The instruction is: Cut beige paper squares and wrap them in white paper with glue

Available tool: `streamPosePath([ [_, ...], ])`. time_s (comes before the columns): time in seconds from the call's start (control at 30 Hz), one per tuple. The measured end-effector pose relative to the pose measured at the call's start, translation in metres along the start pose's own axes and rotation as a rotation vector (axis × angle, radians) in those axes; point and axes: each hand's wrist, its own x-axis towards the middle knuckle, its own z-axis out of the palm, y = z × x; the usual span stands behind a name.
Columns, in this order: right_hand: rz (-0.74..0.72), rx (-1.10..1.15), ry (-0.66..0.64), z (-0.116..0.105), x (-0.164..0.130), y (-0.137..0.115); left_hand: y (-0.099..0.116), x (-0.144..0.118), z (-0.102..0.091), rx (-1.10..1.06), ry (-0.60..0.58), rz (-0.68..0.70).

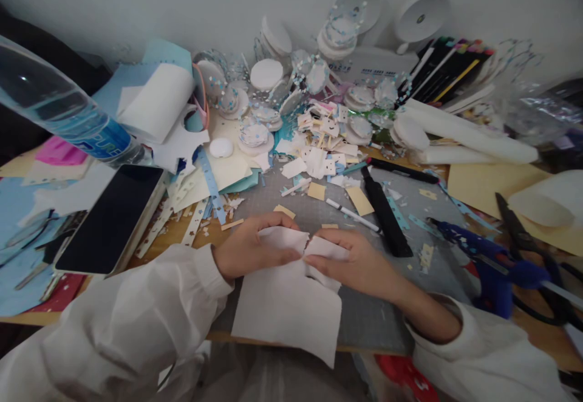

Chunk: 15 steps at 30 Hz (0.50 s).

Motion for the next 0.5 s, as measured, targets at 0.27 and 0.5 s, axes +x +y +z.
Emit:
streamPosePath([
  [0.27, -0.086, -0.121, 0.082, 0.005, 0.000, 0.004, -0.004, 0.000, 0.005, 0.041, 0.055, 0.003],
  [0.5, -0.546, -0.392, 0.291, 0.014, -0.001, 0.008, -0.002, -0.001, 0.004, -0.067, 0.068, -0.048],
])
